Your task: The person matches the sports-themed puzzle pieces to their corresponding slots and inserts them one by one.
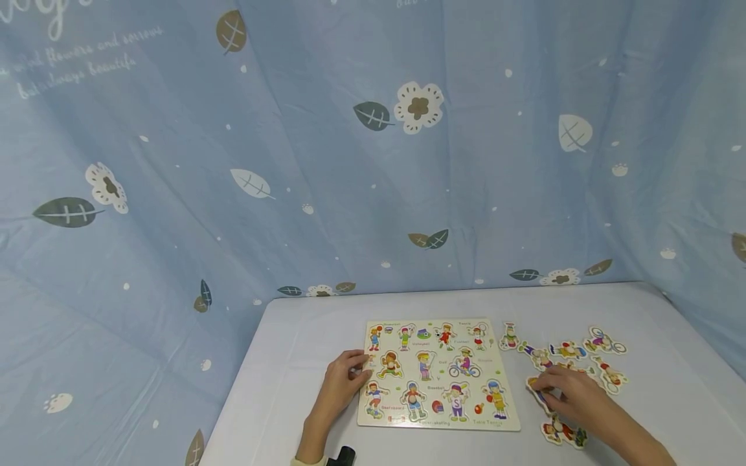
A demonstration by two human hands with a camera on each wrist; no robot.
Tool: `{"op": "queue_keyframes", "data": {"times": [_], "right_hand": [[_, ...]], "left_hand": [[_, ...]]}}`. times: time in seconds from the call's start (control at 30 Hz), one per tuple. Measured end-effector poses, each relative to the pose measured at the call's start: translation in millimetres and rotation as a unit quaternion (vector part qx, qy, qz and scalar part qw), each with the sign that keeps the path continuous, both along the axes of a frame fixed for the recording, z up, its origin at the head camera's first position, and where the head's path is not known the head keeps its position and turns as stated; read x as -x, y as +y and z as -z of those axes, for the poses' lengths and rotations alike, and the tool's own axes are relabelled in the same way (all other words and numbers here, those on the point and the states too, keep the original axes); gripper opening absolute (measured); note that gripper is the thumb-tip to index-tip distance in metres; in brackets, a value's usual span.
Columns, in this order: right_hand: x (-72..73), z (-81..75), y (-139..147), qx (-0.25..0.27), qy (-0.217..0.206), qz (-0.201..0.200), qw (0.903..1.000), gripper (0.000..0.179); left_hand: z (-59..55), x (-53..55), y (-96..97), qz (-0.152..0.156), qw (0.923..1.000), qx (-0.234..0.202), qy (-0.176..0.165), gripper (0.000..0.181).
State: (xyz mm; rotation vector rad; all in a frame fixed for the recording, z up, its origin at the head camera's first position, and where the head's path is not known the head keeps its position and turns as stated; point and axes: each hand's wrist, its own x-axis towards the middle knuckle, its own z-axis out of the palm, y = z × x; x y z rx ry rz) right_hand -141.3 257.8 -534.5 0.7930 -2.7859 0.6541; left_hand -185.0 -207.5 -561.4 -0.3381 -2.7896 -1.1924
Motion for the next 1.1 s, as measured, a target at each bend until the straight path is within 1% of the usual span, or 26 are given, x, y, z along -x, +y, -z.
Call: {"op": "queue_keyframes", "data": {"times": [0.13, 0.33, 0.43, 0.57, 0.7, 0.83, 0.93, 1.1], "right_hand": [[2.6, -4.8, -8.7, -0.030, -0.035, 0.024, 0.9987, 0.020], [9.4, -9.8, -19.4, -0.019, -0.076, 0.011, 0.9969, 0.015], [12.2, -11.9, -24.8, -0.013, -0.085, 0.009, 0.9962, 0.014], [16.0, -14.8, -33.2, -0.014, -0.079, 0.010, 0.9967, 0.016], [23.4, -16.3, -42.5, -0.013, -0.084, 0.008, 0.9964, 0.015], [31.8, -15.2, -52.3, 0.002, -0.044, -0.025, 0.9987, 0.012], [36.5, -16.2, -60.9, 0.017, -0.020, -0.048, 0.9985, 0.012], [43.3, -21.6, -78.3, 0.027, -0.021, -0.063, 0.9974, 0.012]], "left_hand": [[-0.1, 0.1, 0.2, 0.003, 1.0000, -0.002, 0.003, 0.033], [0.2, 0.7, 0.5, 0.001, 0.9999, 0.002, 0.010, 0.032], [-0.3, 0.2, 0.6, 0.001, 1.0000, 0.003, 0.009, 0.032], [-0.1, -0.2, 0.3, 0.000, 1.0000, 0.001, 0.006, 0.032], [0.6, 0.0, 0.1, 0.001, 1.0000, 0.000, 0.008, 0.033], [0.7, 0.0, 0.0, 0.003, 1.0000, -0.003, 0.007, 0.033], [0.7, -0.3, 0.0, 0.005, 1.0000, -0.003, 0.006, 0.034], [0.8, 0.0, -0.4, 0.007, 0.9999, 0.001, 0.011, 0.034]]}}
